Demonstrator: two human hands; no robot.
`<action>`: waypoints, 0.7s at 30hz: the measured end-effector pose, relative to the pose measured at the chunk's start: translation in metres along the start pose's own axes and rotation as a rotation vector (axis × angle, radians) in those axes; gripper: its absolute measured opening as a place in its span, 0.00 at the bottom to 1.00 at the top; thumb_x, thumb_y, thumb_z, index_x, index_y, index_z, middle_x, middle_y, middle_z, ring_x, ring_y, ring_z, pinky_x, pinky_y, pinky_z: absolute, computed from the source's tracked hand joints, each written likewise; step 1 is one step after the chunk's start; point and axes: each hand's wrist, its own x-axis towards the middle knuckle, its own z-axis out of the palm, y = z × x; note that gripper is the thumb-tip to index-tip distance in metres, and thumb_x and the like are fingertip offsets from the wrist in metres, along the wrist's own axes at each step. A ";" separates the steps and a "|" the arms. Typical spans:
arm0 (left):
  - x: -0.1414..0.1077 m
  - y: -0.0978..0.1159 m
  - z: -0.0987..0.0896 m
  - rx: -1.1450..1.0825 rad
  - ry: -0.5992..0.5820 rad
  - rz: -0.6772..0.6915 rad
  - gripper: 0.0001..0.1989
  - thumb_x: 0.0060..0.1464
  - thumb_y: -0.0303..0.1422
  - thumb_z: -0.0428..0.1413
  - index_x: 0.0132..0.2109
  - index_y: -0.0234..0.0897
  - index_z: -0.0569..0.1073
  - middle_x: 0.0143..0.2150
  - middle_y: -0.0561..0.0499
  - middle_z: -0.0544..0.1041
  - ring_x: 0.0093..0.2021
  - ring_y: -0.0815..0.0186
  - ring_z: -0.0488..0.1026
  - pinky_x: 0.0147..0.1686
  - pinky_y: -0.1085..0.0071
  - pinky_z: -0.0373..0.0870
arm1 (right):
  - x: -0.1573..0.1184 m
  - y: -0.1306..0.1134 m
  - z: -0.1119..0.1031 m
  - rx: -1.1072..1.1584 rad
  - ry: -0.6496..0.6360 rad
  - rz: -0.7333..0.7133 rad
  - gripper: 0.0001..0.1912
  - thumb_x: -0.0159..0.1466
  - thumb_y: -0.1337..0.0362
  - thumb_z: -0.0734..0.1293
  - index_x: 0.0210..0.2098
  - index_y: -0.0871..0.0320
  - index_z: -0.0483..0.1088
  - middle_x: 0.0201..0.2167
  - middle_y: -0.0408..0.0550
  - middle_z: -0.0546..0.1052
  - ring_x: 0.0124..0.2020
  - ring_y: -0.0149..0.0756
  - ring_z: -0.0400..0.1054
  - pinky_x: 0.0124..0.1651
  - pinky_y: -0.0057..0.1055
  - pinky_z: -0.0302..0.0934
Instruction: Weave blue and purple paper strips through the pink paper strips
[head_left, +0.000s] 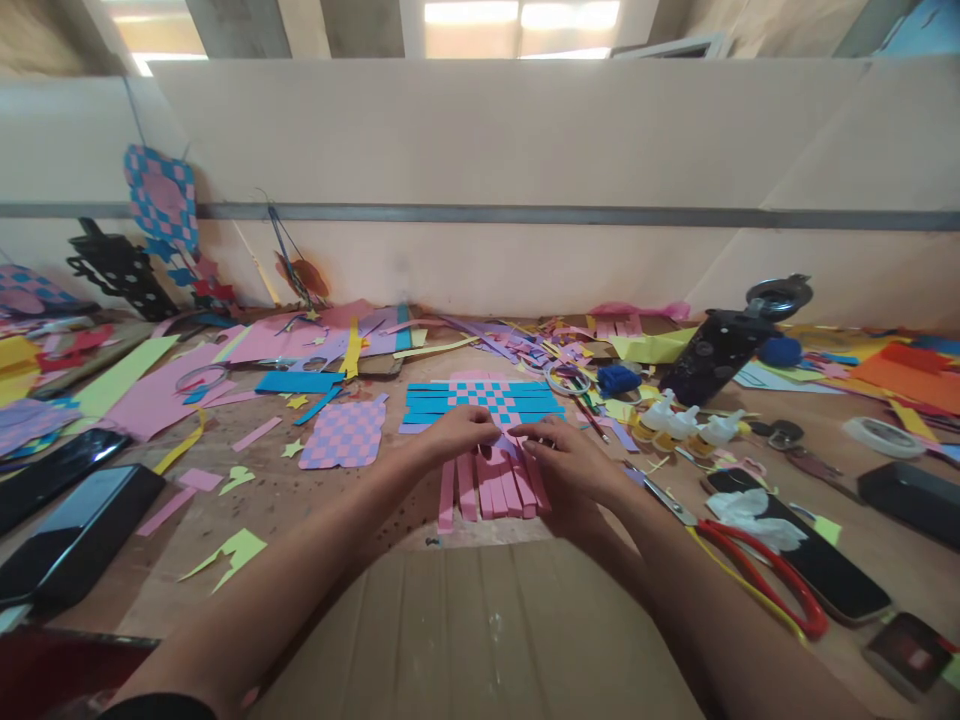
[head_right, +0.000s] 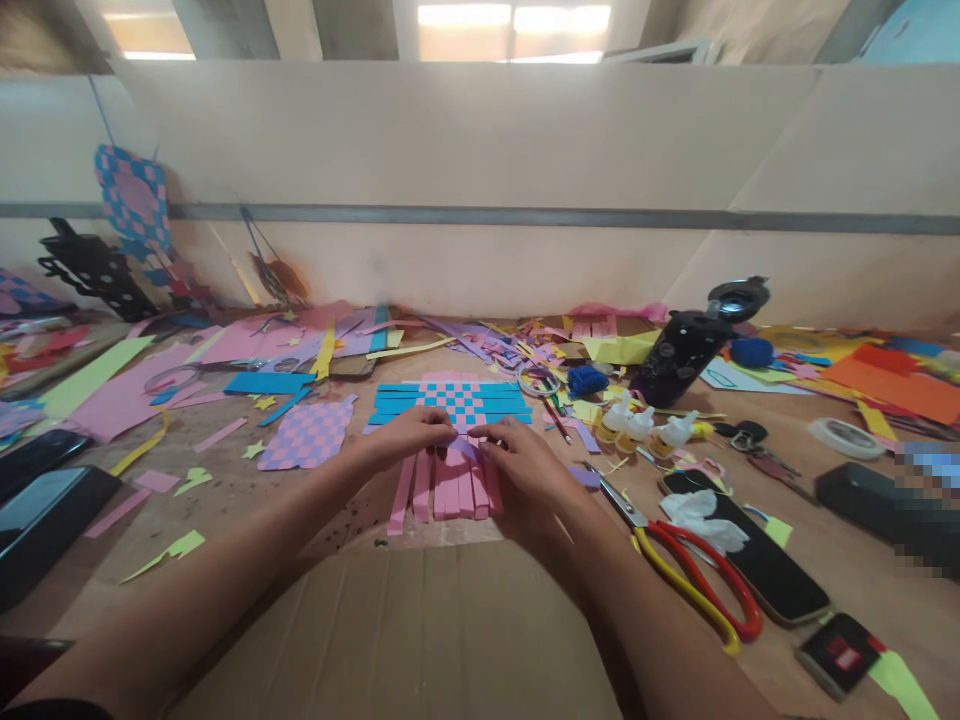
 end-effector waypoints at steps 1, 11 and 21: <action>-0.001 0.001 0.001 -0.029 -0.010 0.041 0.07 0.54 0.34 0.56 0.29 0.37 0.70 0.27 0.53 0.73 0.29 0.67 0.72 0.33 0.71 0.67 | 0.000 0.001 0.003 0.031 -0.007 0.004 0.15 0.69 0.56 0.66 0.48 0.50 0.82 0.50 0.53 0.82 0.55 0.49 0.72 0.60 0.46 0.63; -0.022 0.000 0.016 0.073 -0.013 0.065 0.25 0.60 0.52 0.58 0.51 0.35 0.74 0.44 0.45 0.80 0.43 0.59 0.78 0.41 0.66 0.73 | 0.001 -0.002 0.004 0.303 -0.055 0.115 0.11 0.61 0.53 0.69 0.33 0.53 0.75 0.33 0.48 0.79 0.39 0.45 0.73 0.45 0.38 0.67; -0.062 0.036 0.047 0.971 -0.130 0.216 0.12 0.61 0.35 0.56 0.48 0.34 0.78 0.51 0.40 0.81 0.53 0.49 0.77 0.55 0.55 0.70 | 0.004 0.002 0.002 0.275 -0.063 0.075 0.10 0.59 0.53 0.68 0.31 0.53 0.73 0.32 0.45 0.75 0.37 0.42 0.69 0.44 0.37 0.65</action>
